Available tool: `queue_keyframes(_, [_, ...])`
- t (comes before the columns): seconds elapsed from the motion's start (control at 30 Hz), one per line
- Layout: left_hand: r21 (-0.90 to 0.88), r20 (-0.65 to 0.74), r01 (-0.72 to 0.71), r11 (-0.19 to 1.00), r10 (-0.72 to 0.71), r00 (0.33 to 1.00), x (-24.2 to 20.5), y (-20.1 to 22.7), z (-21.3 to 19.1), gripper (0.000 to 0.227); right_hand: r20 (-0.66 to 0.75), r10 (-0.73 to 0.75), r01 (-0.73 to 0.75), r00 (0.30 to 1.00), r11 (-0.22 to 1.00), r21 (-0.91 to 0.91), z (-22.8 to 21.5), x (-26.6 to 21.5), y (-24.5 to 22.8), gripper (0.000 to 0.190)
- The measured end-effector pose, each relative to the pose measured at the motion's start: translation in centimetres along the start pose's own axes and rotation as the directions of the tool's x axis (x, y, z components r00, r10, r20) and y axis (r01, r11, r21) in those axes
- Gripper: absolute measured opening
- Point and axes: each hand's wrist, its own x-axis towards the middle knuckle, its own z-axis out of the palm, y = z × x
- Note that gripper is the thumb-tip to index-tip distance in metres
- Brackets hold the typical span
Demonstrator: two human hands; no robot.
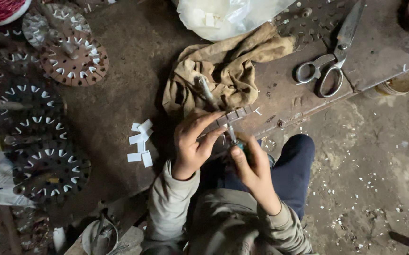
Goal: The person uses a screwdriver to press white rectangular insulating pieces into slots on a circular metal motor armature. They repeatedly pick up pieces, insert them into the slots, and use the screwdriver to secure them in place.
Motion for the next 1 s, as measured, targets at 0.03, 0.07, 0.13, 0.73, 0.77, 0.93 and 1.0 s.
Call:
queue_keyframes(0.03, [0.015,0.002,0.0,1.0,0.0,1.0,-0.1,0.0,0.0,0.025,-0.014,-0.034,0.034,0.999,0.999,-0.004,0.1,-0.1,0.3,0.032])
queue_keyframes(0.07, [0.015,0.01,-0.011,1.0,0.011,1.0,-0.1,0.0,0.0,0.025,-0.033,-0.072,0.071,0.997,0.997,-0.013,0.1,-0.1,0.7,0.031])
queue_keyframes(0.13, [0.015,0.026,-0.035,0.999,0.034,0.999,0.1,-0.2,0.0,0.027,-0.042,-0.155,0.154,0.987,0.988,-0.017,0.2,-0.1,1.3,0.03])
queue_keyframes(0.73, [0.019,0.021,-0.047,0.999,0.046,0.999,0.1,-0.1,0.3,0.024,0.001,0.022,-0.022,1.0,0.999,-0.048,-1.0,0.0,0.9,0.033])
queue_keyframes(0.77, [0.006,0.031,-0.048,0.999,0.048,0.998,0.0,0.0,0.3,0.024,0.004,-0.024,0.024,1.0,0.998,-0.05,-1.0,-0.2,0.8,0.032])
queue_keyframes(0.93, [0.007,0.043,-0.073,0.997,0.072,0.996,0.3,0.1,0.1,0.025,0.036,-0.078,0.076,0.996,0.996,0.056,-0.9,0.0,0.7,0.031])
queue_keyframes(1.0, [0.024,0.047,-0.065,0.998,0.064,0.997,0.2,0.2,0.1,0.024,0.06,-0.013,0.003,0.998,0.988,0.154,-0.9,0.0,0.7,0.031])
